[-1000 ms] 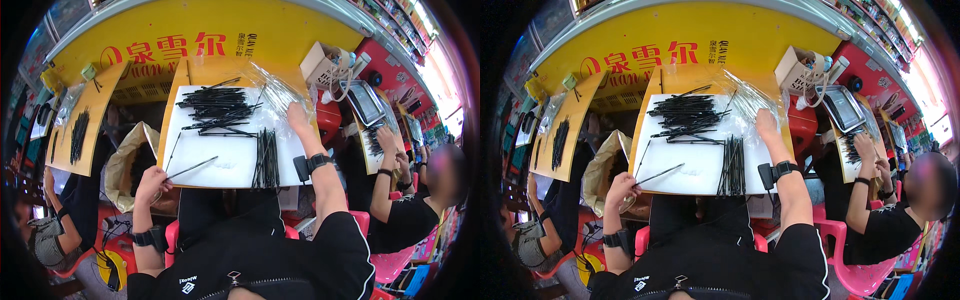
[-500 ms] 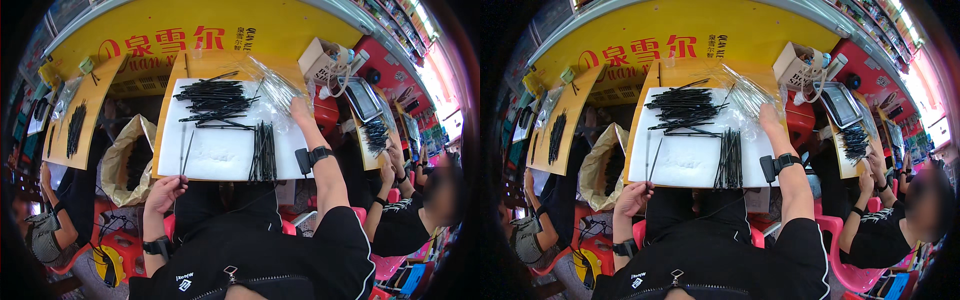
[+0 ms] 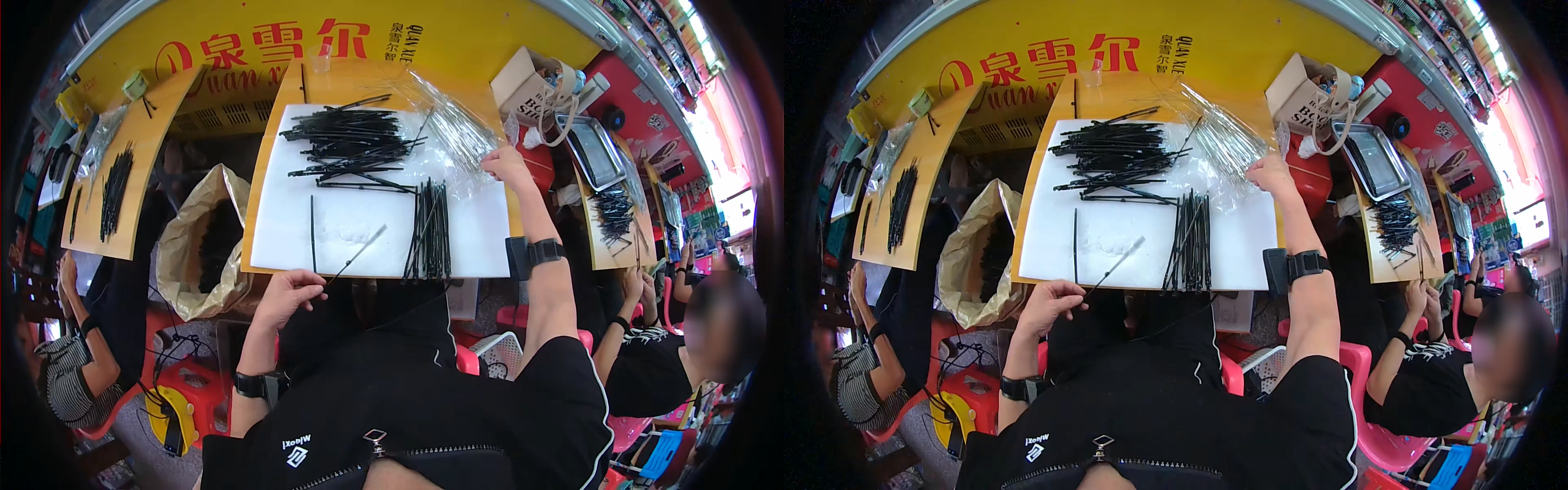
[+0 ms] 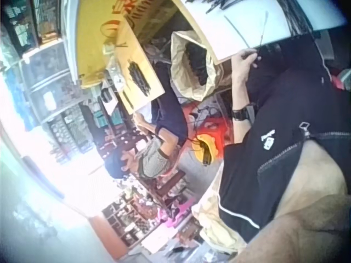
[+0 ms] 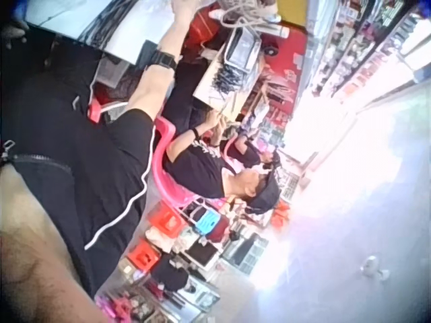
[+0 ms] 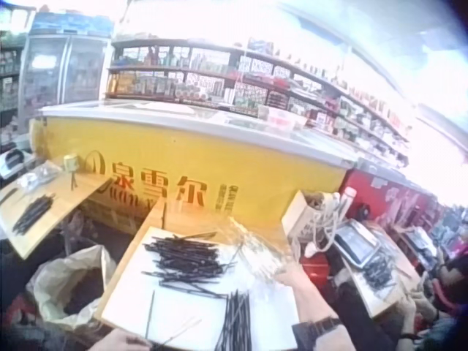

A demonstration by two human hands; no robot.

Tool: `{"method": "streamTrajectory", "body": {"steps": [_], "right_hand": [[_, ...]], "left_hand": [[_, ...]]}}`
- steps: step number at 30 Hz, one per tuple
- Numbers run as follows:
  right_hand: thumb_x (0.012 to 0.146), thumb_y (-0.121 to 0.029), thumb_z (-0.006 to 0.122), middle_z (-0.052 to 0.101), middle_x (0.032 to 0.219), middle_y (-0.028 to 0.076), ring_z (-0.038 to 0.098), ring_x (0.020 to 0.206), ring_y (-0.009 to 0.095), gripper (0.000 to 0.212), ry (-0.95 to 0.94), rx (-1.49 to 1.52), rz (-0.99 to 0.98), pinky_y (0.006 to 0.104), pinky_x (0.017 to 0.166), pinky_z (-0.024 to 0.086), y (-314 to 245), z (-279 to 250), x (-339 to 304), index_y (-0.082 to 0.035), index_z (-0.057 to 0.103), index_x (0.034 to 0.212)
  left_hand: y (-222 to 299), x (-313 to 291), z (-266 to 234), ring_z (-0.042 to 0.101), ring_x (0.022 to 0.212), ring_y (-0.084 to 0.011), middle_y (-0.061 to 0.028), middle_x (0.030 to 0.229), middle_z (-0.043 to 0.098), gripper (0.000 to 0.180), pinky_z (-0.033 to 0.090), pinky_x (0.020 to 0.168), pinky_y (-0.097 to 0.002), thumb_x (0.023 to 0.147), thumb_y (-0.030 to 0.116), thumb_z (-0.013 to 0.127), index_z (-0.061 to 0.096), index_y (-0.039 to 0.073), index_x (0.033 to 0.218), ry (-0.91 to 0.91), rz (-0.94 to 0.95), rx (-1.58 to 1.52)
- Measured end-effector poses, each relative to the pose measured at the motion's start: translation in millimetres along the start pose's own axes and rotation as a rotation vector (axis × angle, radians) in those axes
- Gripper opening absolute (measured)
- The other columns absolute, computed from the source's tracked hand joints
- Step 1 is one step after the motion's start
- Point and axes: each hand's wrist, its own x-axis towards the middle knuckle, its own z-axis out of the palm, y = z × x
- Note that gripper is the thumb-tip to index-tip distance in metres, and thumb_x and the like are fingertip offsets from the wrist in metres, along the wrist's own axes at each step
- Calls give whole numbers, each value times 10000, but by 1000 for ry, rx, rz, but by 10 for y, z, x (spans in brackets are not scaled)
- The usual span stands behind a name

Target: Assembling small black plastic components by hand at a workbench.

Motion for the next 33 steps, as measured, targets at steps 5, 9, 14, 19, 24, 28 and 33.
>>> {"method": "streamTrajectory", "body": {"steps": [5, 9, 14, 19, 24, 28, 33], "right_hand": [[775, -90, 658, 589, 656, 8, 514, 553, 60, 92, -188, 660, 255, 196, 511, 419, 78, -10, -135, 0, 646, 788], [794, -102, 658, 592, 682, 5, 511, 553, 55, 92, -205, 683, 272, 196, 516, 427, 106, 35, -138, -12, 639, 796], [779, -69, 637, 580, 629, 28, 497, 491, 81, 76, -200, 623, 246, 212, 451, 414, 199, 145, -70, -8, 626, 735], [794, -101, 624, 556, 597, 24, 481, 468, 88, 134, -251, 509, 288, 225, 421, 385, 193, 173, -20, 1, 621, 707], [791, -184, 624, 571, 574, 67, 522, 471, 153, 222, -194, 421, 241, 291, 450, 425, 65, 176, -15, 20, 641, 707], [722, -232, 645, 624, 661, 195, 612, 599, 316, 248, 165, -123, -100, 390, 606, 484, -13, 241, 13, 15, 674, 731], [661, -199, 668, 634, 698, 230, 633, 657, 343, 231, 163, -278, -164, 386, 660, 492, -28, 322, 112, 21, 689, 731]], "left_hand": [[68, -18, 44, 646, 697, -165, -26, 781, 555, 494, 486, 534, -186, 779, -44, 638, 424, -1, 1223, 45, -3, -120], [137, -66, 18, 654, 734, -164, -26, 797, 567, 407, 490, 532, -180, 795, -15, 645, 483, -21, 1169, -14, -64, -286], [-5, -67, 4, 666, 816, -196, -43, 859, 593, 277, 517, 553, -193, 831, 16, 631, 545, -13, 1092, 8, -68, -438], [-82, -101, -14, 665, 798, -181, -44, 863, 607, 189, 502, 527, -176, 840, 42, 628, 570, 20, 1019, 17, -113, -480], [-133, -86, -62, 662, 758, -151, -37, 834, 626, 140, 477, 494, -156, 834, 58, 641, 576, 53, 959, -30, -119, -439], [-115, -69, -61, 660, 740, -141, -37, 829, 636, 141, 467, 480, -156, 828, 62, 649, 576, 60, 949, -39, -128, -425], [-105, -83, -74, 662, 757, -148, -39, 830, 636, 144, 473, 482, -158, 828, 62, 650, 575, 64, 951, -56, -116, -428]]}}
